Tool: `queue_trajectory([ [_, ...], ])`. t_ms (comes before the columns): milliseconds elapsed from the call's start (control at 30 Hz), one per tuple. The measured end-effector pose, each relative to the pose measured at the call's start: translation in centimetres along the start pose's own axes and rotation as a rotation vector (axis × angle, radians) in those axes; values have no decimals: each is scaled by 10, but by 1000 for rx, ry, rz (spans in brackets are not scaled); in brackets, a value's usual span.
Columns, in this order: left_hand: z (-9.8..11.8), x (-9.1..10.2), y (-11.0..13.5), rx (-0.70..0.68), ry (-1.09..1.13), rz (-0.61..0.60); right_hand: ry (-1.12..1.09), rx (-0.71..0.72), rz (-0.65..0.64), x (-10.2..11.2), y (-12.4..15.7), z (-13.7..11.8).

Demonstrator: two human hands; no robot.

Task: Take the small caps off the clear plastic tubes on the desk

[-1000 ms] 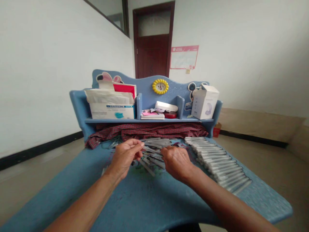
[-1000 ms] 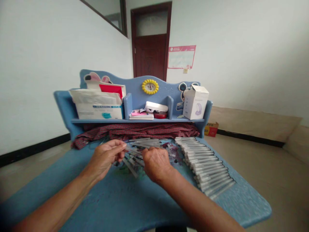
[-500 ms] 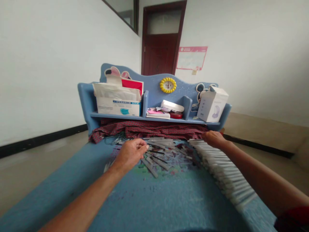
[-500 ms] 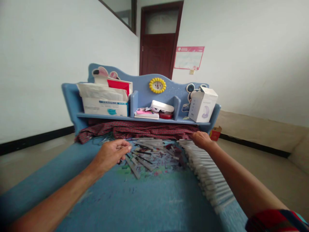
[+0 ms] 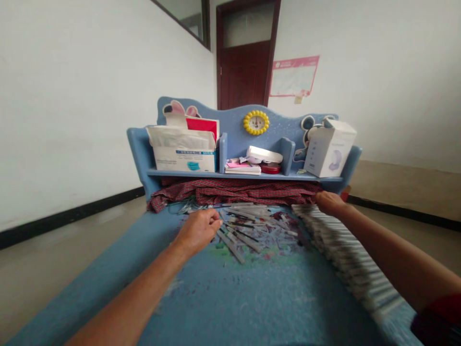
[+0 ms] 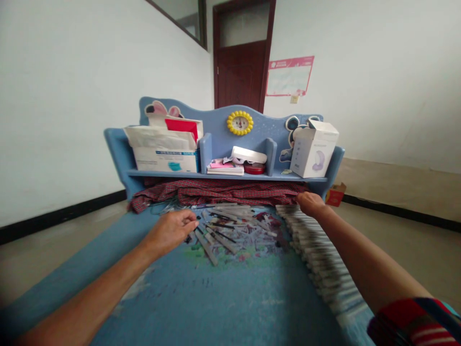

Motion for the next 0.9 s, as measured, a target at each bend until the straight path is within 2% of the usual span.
queue_trajectory([
  [100,-2,1,0,-8,-71,7,1,10,8,6,5,-11],
  [200,-5,1,0,-19,-114,16,-5,57,16,17,13,-33],
  [433,-8,-4,0,-20,-175,-20,-64,243,40,43,48,-115],
  [600,-5,-3,1,-15,-204,-47,-99,268,71,41,61,-163],
  [733,-2,0,2,2,-229,-47,-118,218,86,34,55,-183],
  [900,-3,1,4,15,-242,-44,-136,157,103,30,46,-190],
])
Point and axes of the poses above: each hand's wrist, its own y-axis away from the middle knuckle, its own x-axis out of the back of the hand, z = x × y, the point moved 2 cm from there along -y, towards the middle knuckle, and after that the axes turned 7 degrees about -y, right-handed, at the moved point
